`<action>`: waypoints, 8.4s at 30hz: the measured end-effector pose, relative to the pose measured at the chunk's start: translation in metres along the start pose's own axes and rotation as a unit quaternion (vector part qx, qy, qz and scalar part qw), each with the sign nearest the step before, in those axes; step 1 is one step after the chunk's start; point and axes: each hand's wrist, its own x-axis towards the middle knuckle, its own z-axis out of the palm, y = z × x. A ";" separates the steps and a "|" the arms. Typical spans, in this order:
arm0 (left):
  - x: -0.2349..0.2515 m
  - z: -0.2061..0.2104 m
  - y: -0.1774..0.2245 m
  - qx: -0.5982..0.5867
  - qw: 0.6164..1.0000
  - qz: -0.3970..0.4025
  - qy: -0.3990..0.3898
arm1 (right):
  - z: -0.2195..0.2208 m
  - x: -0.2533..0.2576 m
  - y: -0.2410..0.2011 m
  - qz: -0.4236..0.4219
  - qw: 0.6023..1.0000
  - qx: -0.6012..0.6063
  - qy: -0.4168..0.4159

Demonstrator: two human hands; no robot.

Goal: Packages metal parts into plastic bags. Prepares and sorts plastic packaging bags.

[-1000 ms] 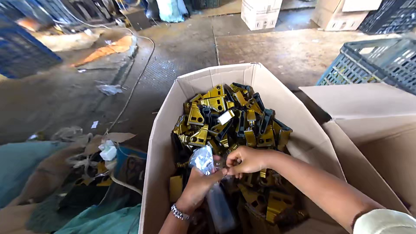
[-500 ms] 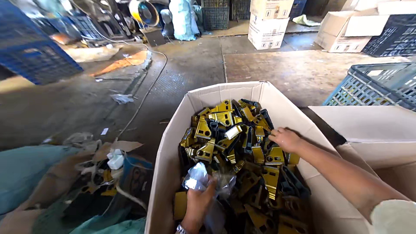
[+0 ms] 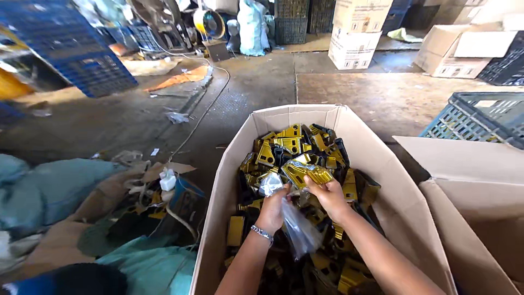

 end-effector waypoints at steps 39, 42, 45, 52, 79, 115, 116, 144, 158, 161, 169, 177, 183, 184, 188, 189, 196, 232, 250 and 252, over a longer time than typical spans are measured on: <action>-0.049 -0.020 -0.047 0.482 0.803 0.326 -0.128 | 0.031 -0.019 0.021 -0.005 0.973 -0.199 -0.118; -0.044 -0.019 -0.041 0.490 0.784 0.358 -0.135 | 0.038 -0.010 0.025 0.043 0.989 -0.137 0.020; -0.036 -0.032 -0.031 0.544 0.770 0.297 -0.153 | 0.055 -0.019 0.028 -0.037 0.971 -0.220 -0.082; -0.012 -0.079 0.045 0.397 0.805 0.396 0.192 | 0.122 0.010 0.049 0.022 0.797 -0.449 -0.403; -0.010 -0.081 0.056 0.111 0.971 0.214 -0.007 | 0.150 -0.064 0.072 -0.043 0.669 -0.462 -0.580; -0.040 -0.034 0.006 0.205 0.936 0.111 -0.264 | -0.013 -0.027 -0.029 0.097 0.911 -0.261 -0.303; -0.036 -0.038 0.012 0.221 0.940 0.125 -0.228 | -0.020 -0.023 -0.029 0.108 0.926 -0.236 -0.274; -0.001 -0.077 0.028 0.386 0.897 0.205 -0.061 | 0.048 0.010 0.023 0.054 0.962 -0.218 -0.152; 0.008 -0.073 0.024 0.319 0.899 0.298 0.024 | 0.036 -0.035 0.081 -0.204 0.626 -0.549 -0.515; 0.002 -0.067 0.021 0.376 0.891 0.255 0.001 | 0.032 -0.037 0.075 -0.200 0.606 -0.545 -0.544; -0.008 -0.060 0.010 0.346 0.891 0.292 -0.028 | 0.035 -0.054 0.058 -0.114 0.657 -0.548 -0.505; -0.015 -0.044 -0.002 0.327 0.897 0.294 -0.045 | -0.082 -0.048 -0.049 0.144 0.987 -0.058 -0.041; -0.037 -0.015 -0.018 0.139 0.964 0.212 -0.077 | -0.038 -0.045 -0.056 0.245 0.952 -0.015 -0.184; -0.041 -0.013 -0.015 0.119 0.972 0.187 -0.080 | -0.034 -0.041 -0.049 0.228 0.963 -0.035 -0.140; -0.046 -0.007 -0.005 0.090 0.983 0.144 -0.076 | -0.032 -0.037 -0.029 0.063 0.982 -0.170 -0.046; -0.048 -0.006 -0.004 0.082 0.982 0.149 -0.077 | -0.030 -0.038 -0.031 0.076 0.983 -0.149 -0.076; -0.054 -0.005 -0.005 0.060 0.987 0.120 -0.084 | -0.016 -0.030 -0.010 0.027 0.953 -0.287 -0.092; -0.045 -0.008 -0.030 0.206 0.916 0.304 -0.162 | -0.014 -0.035 0.013 0.097 0.993 -0.059 0.043; -0.046 -0.015 -0.019 0.294 0.929 0.187 -0.128 | -0.029 -0.032 -0.014 0.119 0.968 -0.122 -0.186; -0.051 -0.011 -0.011 0.247 0.951 0.098 -0.158 | -0.031 -0.033 -0.013 0.154 0.967 -0.103 -0.175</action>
